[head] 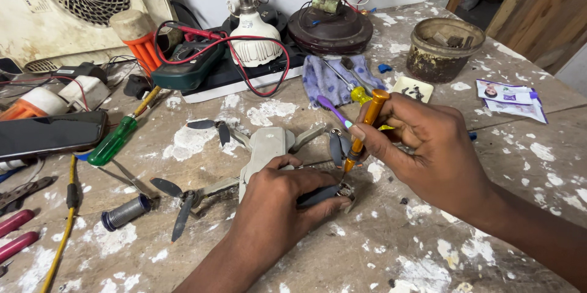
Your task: The person repairs a small quadcopter drone on a cluttered workbench. They use a screwdriver to unscrew and remove a motor from the drone arm, brush the motor area with a toothbrush, manipulate the motor and propeller parts by hand, and reattach and tighten components with the screwdriver.
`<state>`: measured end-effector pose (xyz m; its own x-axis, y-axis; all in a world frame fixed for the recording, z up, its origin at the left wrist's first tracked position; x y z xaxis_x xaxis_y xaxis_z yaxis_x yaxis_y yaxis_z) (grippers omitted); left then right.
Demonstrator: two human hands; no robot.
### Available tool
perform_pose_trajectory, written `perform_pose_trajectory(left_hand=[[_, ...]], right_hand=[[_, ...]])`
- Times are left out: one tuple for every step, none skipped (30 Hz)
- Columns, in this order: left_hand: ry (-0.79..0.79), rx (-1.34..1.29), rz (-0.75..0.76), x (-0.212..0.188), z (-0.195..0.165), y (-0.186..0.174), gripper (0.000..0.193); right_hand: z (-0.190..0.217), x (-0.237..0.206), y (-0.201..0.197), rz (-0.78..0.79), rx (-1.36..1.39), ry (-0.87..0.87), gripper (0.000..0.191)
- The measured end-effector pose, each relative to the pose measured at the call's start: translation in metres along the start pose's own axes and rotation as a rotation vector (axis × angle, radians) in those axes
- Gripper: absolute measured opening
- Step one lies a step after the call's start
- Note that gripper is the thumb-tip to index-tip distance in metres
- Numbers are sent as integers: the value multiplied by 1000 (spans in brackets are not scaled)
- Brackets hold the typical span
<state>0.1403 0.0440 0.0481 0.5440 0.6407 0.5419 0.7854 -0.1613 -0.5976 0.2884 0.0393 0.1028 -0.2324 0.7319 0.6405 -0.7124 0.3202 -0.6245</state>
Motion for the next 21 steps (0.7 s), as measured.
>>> perform_pose_trajectory(left_hand=[[-4,-1,3,0,1,0,28],[-9,0,6,0,1,1,28],[-14,0,8,0,2,1,28],[-20,-1,9,0,2,1,28],[-24,-2,10,0,3,1,28],[-28,-5,11,0,3,2,28],[-25,-3,12,0,2,2,27],[-22,-1,13,1,2,2,27],[-18,0,14,1,2,2,27],[-27,3,20,1,3,2,27],[-36,6,25,1,4,3,26],[-46,8,30,1,6,4,26],[-47,12,34,1,6,4,26],[-49,15,37,2,7,5,27],[-52,19,41,1,7,5,27],[-43,15,33,1,6,4,27],[-33,11,25,1,5,3,27],[-22,6,15,2,4,2,28],[-26,8,21,2,4,3,27],[-30,11,28,2,4,3,27],[-36,13,36,2,5,3,27]], right_hand=[[-3,0,0,3,-33,34,15],[-5,-1,0,7,-66,67,16],[-7,-1,1,11,-98,100,16],[-2,-1,0,2,-92,64,16],[3,-1,-1,-9,-87,29,16],[9,-1,-2,-18,-83,-7,15],[14,-1,-3,-30,-106,-36,17],[19,-2,-4,-42,-129,-66,19],[24,-2,-6,-54,-153,-96,20],[28,-2,-6,-49,-166,-116,21],[31,-1,-6,-43,-178,-136,21],[34,0,-6,-36,-191,-155,21],[33,1,-5,-21,-196,-138,21],[32,3,-4,-5,-201,-121,20],[31,3,-3,11,-204,-105,20],[33,3,-3,21,-186,-108,20],[35,1,-3,30,-169,-112,20],[37,0,-3,39,-152,-117,20],[38,0,-2,53,-144,-110,21],[37,-1,-2,66,-137,-103,22],[37,-2,0,79,-128,-94,23]])
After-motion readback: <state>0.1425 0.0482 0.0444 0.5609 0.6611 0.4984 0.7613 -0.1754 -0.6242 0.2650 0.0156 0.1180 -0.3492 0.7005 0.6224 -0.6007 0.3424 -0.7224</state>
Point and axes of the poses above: each hand's wrist, its own x-axis towards the middle knuckle, its own y-axis out of the palm, z = x × y, the point moved 10 cm from there along x, towards the middle knuckle, and after that the axes turned 7 degrees about -x, right-handed, at the moved point
